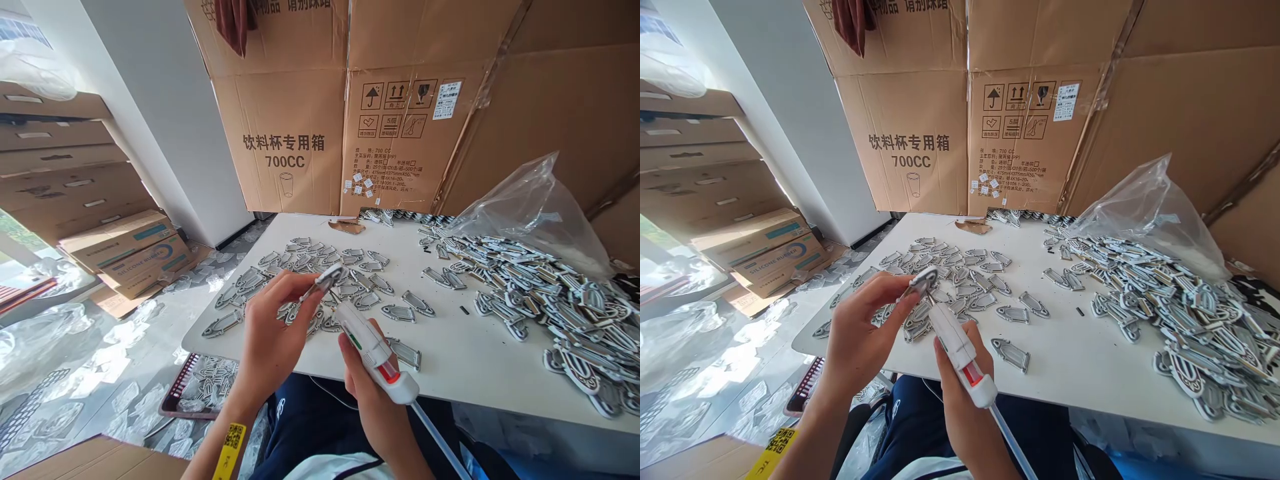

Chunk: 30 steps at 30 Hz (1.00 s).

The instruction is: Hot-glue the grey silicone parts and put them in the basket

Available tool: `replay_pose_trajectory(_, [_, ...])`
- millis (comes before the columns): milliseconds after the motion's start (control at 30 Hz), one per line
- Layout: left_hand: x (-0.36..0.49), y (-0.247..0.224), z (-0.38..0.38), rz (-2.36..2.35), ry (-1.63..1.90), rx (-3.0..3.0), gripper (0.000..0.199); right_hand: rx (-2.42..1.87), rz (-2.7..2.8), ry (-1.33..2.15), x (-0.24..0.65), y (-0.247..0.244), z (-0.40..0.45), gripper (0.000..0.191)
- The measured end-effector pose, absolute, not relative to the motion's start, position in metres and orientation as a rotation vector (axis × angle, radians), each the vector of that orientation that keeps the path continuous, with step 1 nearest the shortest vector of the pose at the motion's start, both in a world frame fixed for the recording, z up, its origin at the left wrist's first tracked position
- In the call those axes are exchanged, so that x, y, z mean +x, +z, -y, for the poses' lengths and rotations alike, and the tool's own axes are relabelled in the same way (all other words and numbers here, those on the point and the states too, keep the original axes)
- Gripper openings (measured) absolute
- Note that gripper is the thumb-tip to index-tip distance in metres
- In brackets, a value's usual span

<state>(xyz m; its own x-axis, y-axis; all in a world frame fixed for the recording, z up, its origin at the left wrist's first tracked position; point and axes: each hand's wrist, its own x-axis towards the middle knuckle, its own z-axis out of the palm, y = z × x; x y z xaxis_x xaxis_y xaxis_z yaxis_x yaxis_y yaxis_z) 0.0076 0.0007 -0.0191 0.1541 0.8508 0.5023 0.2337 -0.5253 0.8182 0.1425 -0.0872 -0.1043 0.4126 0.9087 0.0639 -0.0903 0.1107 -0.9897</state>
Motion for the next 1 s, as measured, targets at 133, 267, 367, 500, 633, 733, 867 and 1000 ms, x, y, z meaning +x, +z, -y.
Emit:
replay_pose_trajectory(133, [0.005,-0.026,-0.012,-0.919,1.264,1.413,0.026,-1.183,0.859,0.966,0.14,-0.104,0.091,0.048])
replay_pose_trajectory(267, [0.003,-0.023,-0.016,-0.853,1.191,1.217,0.042,-1.132,0.838,0.948,0.138,-0.1,0.096,0.046])
replay_pose_trajectory(367, [0.004,-0.018,-0.013,-0.779,1.124,1.201,0.04,-1.146,0.856,0.913,0.139,-0.093,0.097,0.045])
replay_pose_trajectory(500, [0.005,-0.014,-0.009,-0.724,1.066,1.201,0.035,-1.194,0.894,0.858,0.141,-0.087,0.095,0.046])
replay_pose_trajectory(633, [0.003,-0.019,-0.011,-0.75,1.117,1.182,0.032,-1.201,0.899,0.845,0.14,-0.087,0.094,0.048])
replay_pose_trajectory(733, [0.003,-0.023,-0.014,-0.818,1.191,1.201,0.03,-1.195,0.893,0.853,0.14,-0.088,0.093,0.047])
replay_pose_trajectory(867, [0.003,-0.025,-0.014,-0.852,1.242,1.25,0.029,-1.178,0.854,0.911,0.14,-0.089,0.093,0.047])
replay_pose_trajectory(1000, [0.004,-0.024,-0.008,-0.882,1.236,1.299,0.033,-1.199,0.809,0.965,0.138,-0.092,0.092,0.05])
